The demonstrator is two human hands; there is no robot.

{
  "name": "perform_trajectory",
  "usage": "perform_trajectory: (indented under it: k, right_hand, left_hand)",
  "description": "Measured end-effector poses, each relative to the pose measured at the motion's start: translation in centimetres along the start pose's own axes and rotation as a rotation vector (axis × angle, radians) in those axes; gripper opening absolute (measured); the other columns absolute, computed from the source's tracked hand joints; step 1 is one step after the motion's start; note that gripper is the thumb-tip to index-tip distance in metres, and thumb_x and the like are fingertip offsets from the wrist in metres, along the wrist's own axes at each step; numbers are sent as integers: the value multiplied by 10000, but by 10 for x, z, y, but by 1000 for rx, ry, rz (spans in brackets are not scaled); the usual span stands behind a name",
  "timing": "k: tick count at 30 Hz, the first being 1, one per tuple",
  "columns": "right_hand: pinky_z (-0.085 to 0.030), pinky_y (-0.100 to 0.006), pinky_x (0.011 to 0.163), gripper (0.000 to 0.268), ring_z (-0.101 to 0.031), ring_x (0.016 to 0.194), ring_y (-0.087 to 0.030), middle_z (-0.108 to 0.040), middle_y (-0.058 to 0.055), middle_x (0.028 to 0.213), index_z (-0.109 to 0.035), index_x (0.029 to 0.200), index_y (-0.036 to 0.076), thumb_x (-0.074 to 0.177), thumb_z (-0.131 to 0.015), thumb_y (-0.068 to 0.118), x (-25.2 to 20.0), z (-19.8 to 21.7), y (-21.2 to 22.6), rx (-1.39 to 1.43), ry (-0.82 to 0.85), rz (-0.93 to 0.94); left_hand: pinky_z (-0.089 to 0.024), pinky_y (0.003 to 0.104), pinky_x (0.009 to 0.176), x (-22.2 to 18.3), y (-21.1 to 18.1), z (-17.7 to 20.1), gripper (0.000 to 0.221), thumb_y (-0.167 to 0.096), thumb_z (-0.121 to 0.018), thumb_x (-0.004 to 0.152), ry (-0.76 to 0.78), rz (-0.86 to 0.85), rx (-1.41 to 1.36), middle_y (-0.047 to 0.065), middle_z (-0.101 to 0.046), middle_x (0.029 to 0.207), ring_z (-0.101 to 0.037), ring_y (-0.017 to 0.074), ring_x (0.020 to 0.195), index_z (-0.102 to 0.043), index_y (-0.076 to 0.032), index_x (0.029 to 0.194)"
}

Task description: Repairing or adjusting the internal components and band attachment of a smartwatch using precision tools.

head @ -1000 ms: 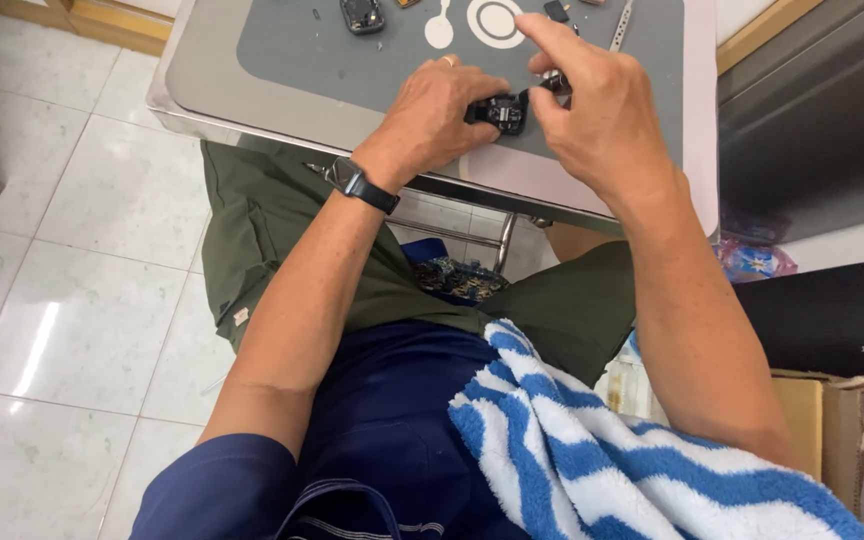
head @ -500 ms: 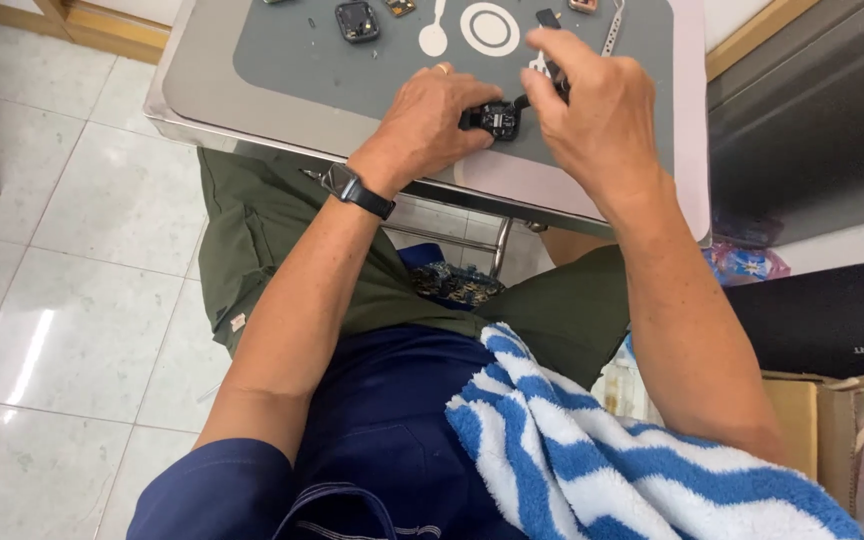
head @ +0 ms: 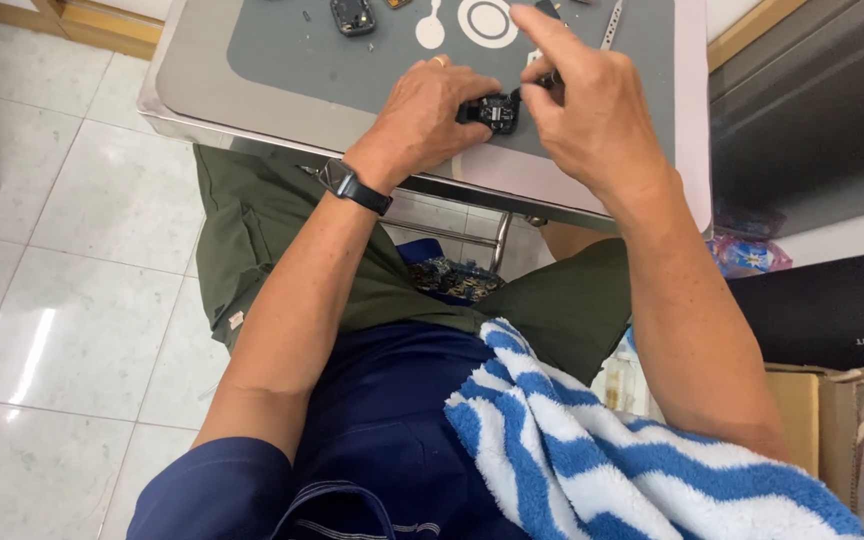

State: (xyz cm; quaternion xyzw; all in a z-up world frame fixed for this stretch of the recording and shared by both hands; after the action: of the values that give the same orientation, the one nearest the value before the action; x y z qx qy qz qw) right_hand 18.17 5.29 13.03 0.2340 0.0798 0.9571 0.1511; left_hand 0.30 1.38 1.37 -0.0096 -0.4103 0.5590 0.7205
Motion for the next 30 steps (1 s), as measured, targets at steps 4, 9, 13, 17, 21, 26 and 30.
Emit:
perform_trajectory:
  k: [4,9,13,17,21,26,30]
  right_hand:
    - [-462,-428,561,215,-630,601,-310,-708,-67,742,-754,1234,90,1029,-727,152,-2,-15,-20,-277,-204,9]
    - [-427,-462,705,623,-429,539,-259,-700,-110,1122,-497,1535,91,939,-582,-71,-1,0,5,-75,0,-20]
    - [-431,-419,549,328,-605,611,-316,-695,-72,778,-703,1344,84,1018,-691,50,-3,-16,-15,-285,-202,100]
    - [-469,-426,658,466,-645,771,-291,-682,-101,982,-580,1460,85,1008,-624,-21,-1,-10,-6,-130,-126,60]
    - [-446,-403,641,454,-553,674,-257,-656,-77,858,-625,1400,0,965,-636,-129,-1,-12,-3,-115,-133,167]
    - [-462,-404,669,461,-588,745,-244,-647,-100,972,-611,1418,36,979,-609,-104,-1,-13,-5,-61,-159,106]
    - [-438,-403,634,415,-530,656,-268,-659,-77,854,-651,1360,-15,960,-600,-114,-1,-12,-3,-79,-151,144]
  left_hand:
    - [-363,566,1111,1,4,-3,438,-204,-790,857,9,27,21,110,-761,1050,-679,373,925,-714,-63,1264]
    - [-366,587,1110,0,1,-1,407,-180,-785,852,15,11,12,108,-746,981,-665,371,866,-716,-71,1237]
    - [-404,542,1036,1,0,-1,392,-184,-785,855,9,12,19,104,-727,936,-641,386,823,-722,-67,1224]
    - [-372,581,1100,0,0,2,423,-181,-770,859,21,21,20,112,-726,957,-656,388,867,-712,-58,1260]
    - [-377,594,1101,1,0,0,411,-186,-807,860,12,14,21,108,-709,890,-657,396,806,-722,-67,1245]
    - [-382,575,1090,0,2,-1,423,-203,-796,854,13,21,20,95,-716,924,-657,373,845,-713,-66,1246]
    - [-379,593,1090,1,2,-2,389,-158,-773,819,-10,3,17,76,-691,853,-633,362,784,-724,-75,1196]
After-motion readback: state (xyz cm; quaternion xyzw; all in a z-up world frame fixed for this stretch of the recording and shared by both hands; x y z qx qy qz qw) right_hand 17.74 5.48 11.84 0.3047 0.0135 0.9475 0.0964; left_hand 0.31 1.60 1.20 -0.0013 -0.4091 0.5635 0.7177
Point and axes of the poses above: each hand's wrist, its own x-axis towards the middle knuckle, its own z-axis out of the back of the hand, y = z × x, the point moved 2 cm from there along x, towards the middle knuckle
